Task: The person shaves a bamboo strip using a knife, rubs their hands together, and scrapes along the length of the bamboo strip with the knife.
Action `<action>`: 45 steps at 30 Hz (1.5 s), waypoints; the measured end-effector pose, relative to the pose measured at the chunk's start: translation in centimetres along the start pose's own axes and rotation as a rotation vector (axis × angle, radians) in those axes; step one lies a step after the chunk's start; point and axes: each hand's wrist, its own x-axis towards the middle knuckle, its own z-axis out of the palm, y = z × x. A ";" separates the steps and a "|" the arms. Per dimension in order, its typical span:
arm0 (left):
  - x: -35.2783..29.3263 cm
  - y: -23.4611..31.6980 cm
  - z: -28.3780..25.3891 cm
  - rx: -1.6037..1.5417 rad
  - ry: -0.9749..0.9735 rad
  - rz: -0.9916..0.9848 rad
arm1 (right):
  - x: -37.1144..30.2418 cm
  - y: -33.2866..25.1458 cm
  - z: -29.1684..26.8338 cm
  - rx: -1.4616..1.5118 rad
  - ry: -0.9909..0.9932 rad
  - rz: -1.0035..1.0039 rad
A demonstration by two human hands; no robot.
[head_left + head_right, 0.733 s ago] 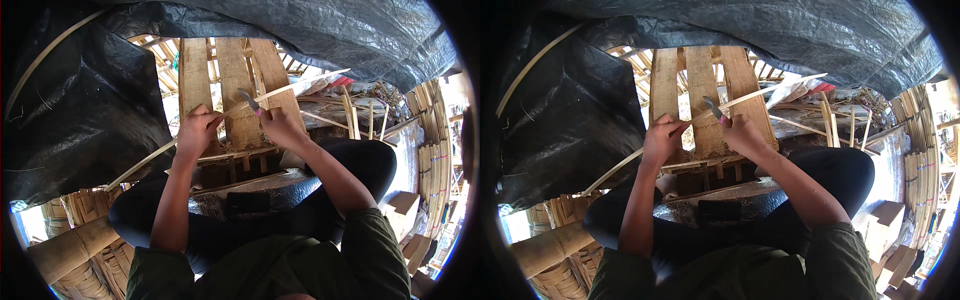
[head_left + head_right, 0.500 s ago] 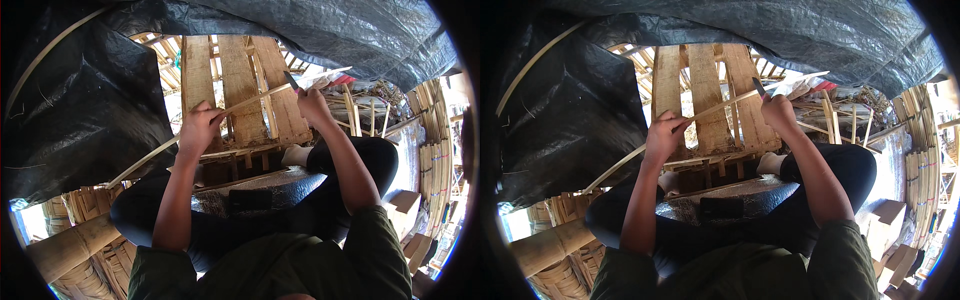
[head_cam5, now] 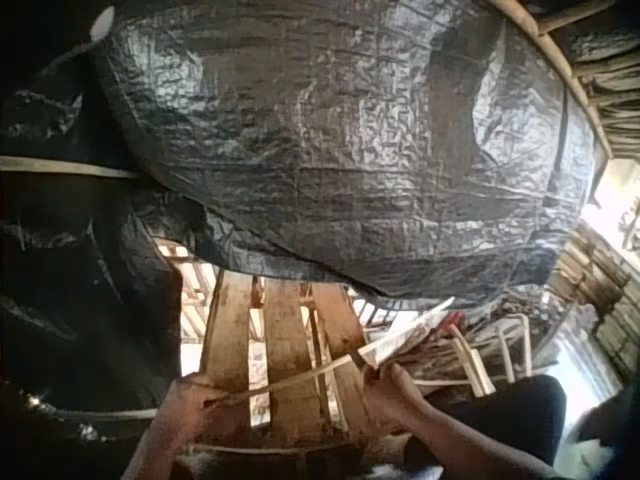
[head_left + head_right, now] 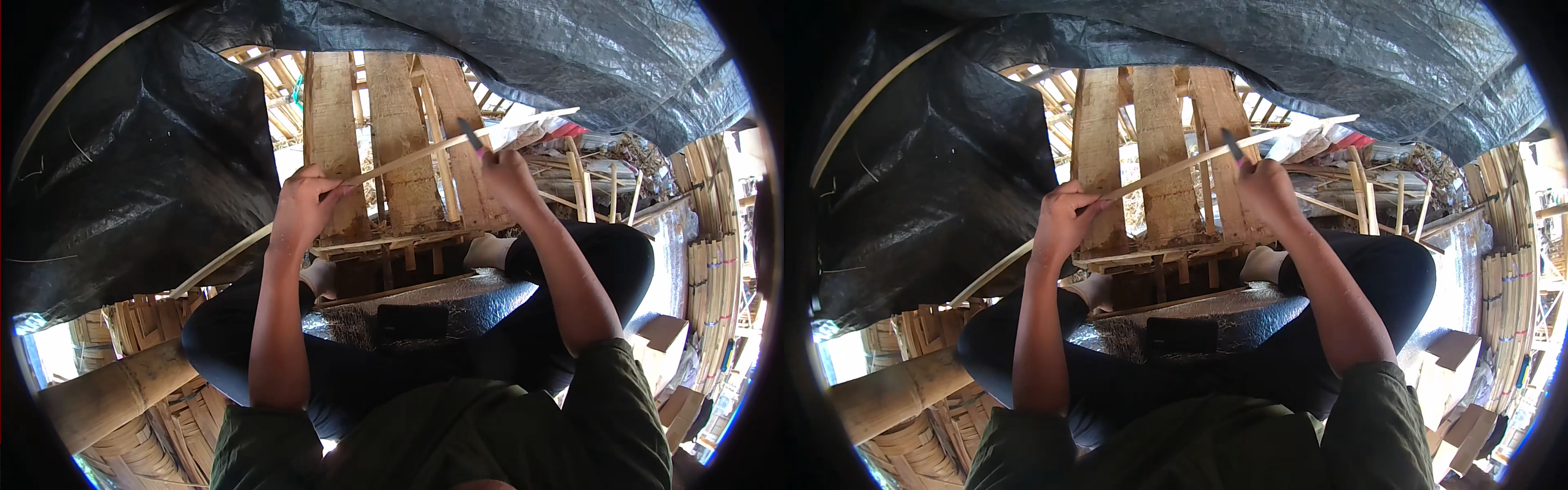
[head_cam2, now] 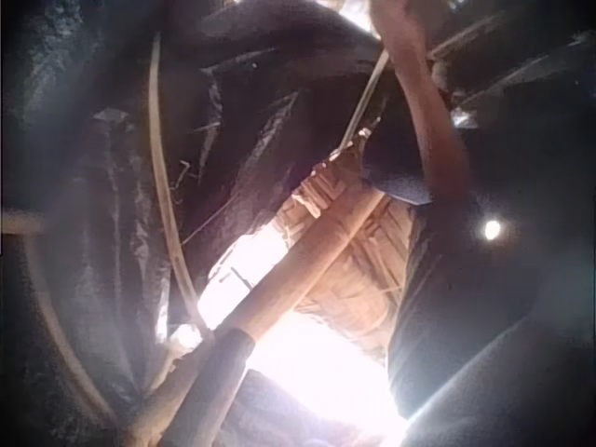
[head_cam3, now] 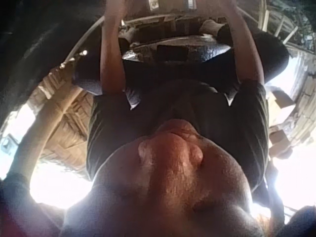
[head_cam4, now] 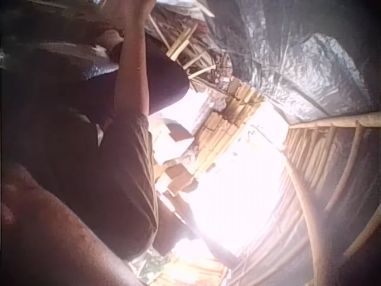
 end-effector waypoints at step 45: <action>0.1 -0.8 2.8 -0.068 0.171 0.045 | -6.4 -8.0 5.9 0.647 -0.035 0.222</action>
